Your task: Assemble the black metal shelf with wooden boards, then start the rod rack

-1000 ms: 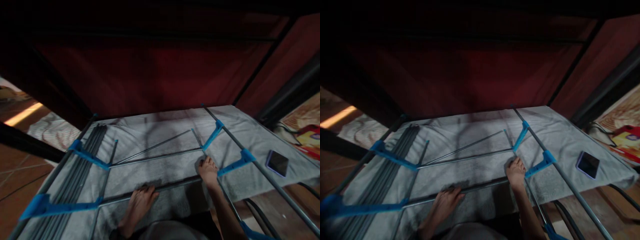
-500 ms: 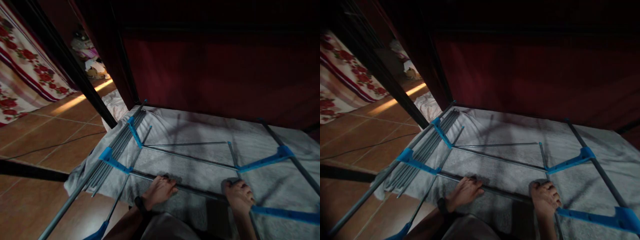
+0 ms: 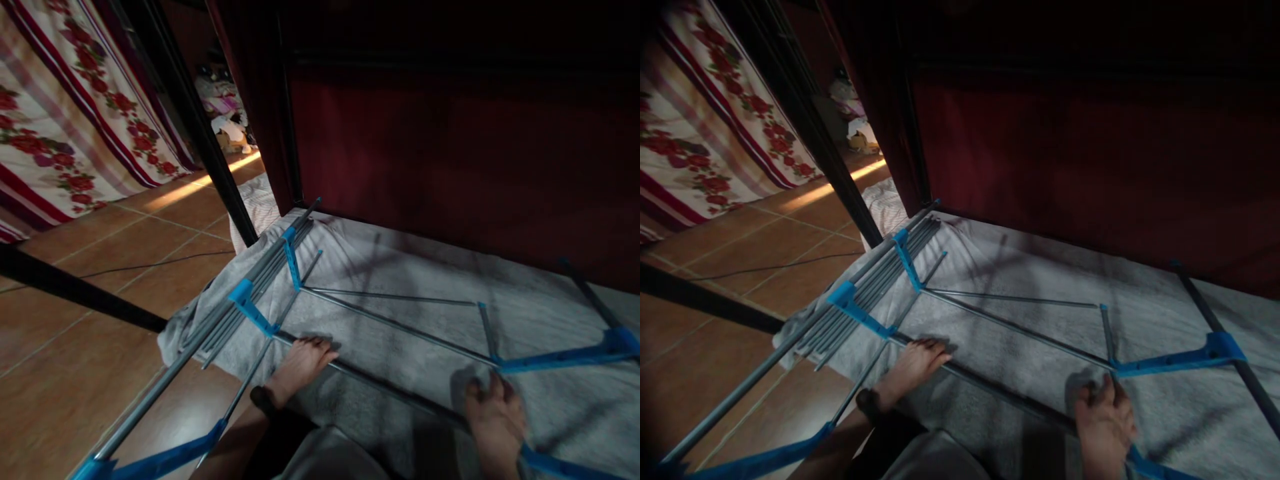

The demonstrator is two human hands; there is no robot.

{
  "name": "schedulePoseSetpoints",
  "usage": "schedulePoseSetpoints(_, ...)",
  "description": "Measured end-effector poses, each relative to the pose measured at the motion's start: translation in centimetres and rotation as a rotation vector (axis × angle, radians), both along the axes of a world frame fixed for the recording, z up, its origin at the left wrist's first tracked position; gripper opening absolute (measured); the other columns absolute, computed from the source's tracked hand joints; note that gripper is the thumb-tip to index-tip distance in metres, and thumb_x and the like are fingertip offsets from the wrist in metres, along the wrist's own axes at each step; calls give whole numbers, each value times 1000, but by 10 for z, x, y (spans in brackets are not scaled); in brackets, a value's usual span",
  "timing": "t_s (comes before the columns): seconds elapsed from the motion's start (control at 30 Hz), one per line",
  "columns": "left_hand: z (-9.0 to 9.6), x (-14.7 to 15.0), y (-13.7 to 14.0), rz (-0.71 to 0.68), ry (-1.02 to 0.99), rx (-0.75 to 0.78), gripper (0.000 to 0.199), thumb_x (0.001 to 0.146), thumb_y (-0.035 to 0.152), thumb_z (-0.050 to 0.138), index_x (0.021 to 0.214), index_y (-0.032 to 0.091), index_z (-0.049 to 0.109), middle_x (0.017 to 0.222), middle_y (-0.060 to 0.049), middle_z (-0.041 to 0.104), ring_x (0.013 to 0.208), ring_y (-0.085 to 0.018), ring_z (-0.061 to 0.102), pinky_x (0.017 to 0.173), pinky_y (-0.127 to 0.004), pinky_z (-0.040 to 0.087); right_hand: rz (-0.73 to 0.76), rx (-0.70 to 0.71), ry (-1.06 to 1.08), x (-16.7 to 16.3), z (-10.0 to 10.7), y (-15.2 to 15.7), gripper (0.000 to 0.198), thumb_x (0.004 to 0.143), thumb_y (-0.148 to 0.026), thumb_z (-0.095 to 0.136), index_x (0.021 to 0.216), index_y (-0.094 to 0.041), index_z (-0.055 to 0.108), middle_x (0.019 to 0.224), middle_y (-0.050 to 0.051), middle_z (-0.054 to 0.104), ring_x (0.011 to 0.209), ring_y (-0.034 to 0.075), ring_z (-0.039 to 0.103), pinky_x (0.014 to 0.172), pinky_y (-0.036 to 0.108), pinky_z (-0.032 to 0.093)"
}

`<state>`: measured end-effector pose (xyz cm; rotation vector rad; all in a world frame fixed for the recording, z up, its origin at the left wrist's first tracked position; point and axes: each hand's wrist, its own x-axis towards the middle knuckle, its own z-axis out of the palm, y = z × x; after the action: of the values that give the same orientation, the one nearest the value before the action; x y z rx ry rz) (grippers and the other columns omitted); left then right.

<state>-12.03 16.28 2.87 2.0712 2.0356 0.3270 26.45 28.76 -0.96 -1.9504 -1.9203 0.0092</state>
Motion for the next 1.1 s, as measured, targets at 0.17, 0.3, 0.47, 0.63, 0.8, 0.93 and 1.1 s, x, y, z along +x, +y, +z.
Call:
schedulePoseSetpoints(0.17, 1, -4, 6, 35, 12, -54, 40, 102, 43, 34, 105, 20, 67, 95, -6, 72, 92, -21, 68, 79, -32, 48, 261, 224, 169, -42, 0, 49, 50, 91, -37, 37, 129, -13, 58, 132, 18, 53, 125, 32, 49, 103, 52, 44)
schedulePoseSetpoints(0.3, 2, 2, 11, 74, 11, -79, 40, 102, 39, 33, 105, 20, 68, 96, -7, 73, 91, -21, 69, 79, -33, 49, 461, 229, 225, -77, 2, 98, 44, 92, -28, 36, 128, -18, 59, 133, 14, 54, 126, 27, 49, 104, 47, 45)
schedulePoseSetpoints(0.47, 1, 3, 11, 132, 20, -64, 41, 102, 38, 31, 100, 21, 69, 94, -7, 74, 87, -22, 69, 77, -33, 49, 594, 99, 11, -114, -4, 139, 44, 93, -21, 37, 131, -15, 57, 138, 16, 53, 128, 26, 49, 106, 43, 40)
schedulePoseSetpoints(0.63, -3, 5, 10, 156, 33, -42, 42, 102, 36, 29, 98, 21, 69, 93, -7, 74, 89, -23, 69, 78, -35, 49, 624, -70, -194, -142, -7, 149, 37, 93, -15, 41, 124, -18, 61, 123, 12, 62, 117, 24, 55, 104, 40, 36)
schedulePoseSetpoints(0.8, -3, 6, 10, 155, 43, -42, 43, 101, 34, 28, 96, 20, 69, 91, -8, 74, 87, -23, 69, 78, -35, 49, 637, -72, -304, -138, 1, 160, 31, 93, -11, 40, 114, -17, 62, 113, 13, 62, 108, 23, 57, 98, 36, 35)
schedulePoseSetpoints(0.93, -1, 6, 10, 162, 43, -44, 44, 102, 35, 28, 96, 20, 69, 91, -8, 74, 87, -24, 70, 78, -35, 50, 567, 1, -304, -123, 17, 172, 31, 94, -9, 35, 112, -13, 59, 110, 15, 61, 101, 24, 58, 93, 36, 37)
schedulePoseSetpoints(1.1, -1, 5, 13, 153, 34, -92, 43, 100, 30, 29, 106, 19, 70, 99, -11, 75, 93, -24, 71, 82, -35, 53, 603, 128, -222, -120, 38, 161, 30, 96, -11, 34, 112, -15, 59, 107, 13, 62, 103, 25, 57, 96, 39, 39)
